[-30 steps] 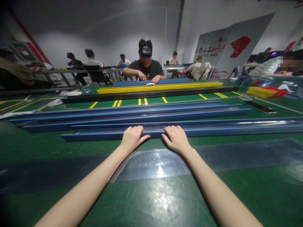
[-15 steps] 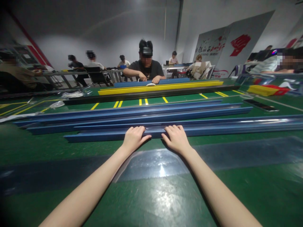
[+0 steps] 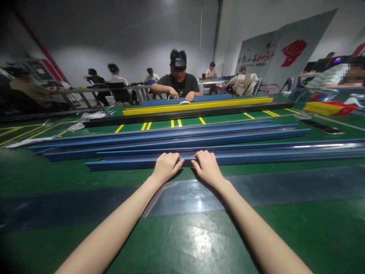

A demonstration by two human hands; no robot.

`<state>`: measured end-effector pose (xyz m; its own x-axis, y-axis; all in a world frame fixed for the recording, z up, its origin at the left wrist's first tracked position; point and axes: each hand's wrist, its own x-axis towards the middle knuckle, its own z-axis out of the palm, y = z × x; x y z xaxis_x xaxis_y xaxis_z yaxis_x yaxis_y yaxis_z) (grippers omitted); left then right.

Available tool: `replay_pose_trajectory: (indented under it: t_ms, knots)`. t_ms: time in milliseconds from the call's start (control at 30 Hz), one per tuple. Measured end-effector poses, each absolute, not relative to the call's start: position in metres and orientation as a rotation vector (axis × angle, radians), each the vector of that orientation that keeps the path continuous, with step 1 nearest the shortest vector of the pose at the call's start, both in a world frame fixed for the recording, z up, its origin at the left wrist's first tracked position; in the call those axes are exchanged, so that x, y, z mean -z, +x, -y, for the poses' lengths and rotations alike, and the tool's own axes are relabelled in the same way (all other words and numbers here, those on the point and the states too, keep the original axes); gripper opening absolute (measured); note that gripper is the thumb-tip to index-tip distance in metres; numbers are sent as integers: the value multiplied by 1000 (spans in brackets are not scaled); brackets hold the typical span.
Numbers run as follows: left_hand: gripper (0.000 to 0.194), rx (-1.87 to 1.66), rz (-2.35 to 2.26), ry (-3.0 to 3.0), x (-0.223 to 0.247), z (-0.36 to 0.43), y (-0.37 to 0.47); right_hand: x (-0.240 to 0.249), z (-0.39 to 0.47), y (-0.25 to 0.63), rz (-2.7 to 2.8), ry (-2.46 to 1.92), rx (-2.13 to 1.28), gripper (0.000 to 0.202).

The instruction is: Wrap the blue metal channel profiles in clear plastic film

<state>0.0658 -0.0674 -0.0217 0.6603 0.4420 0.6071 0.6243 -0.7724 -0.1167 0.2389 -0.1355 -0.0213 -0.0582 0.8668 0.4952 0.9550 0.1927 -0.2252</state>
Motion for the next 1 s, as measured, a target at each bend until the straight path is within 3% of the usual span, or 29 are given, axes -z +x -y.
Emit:
replay_pose_trajectory:
  t_ms: [1000]
  knots:
    - [29, 742, 644, -2623, 18, 73, 64, 17, 143, 266, 1888, -1749, 70, 20]
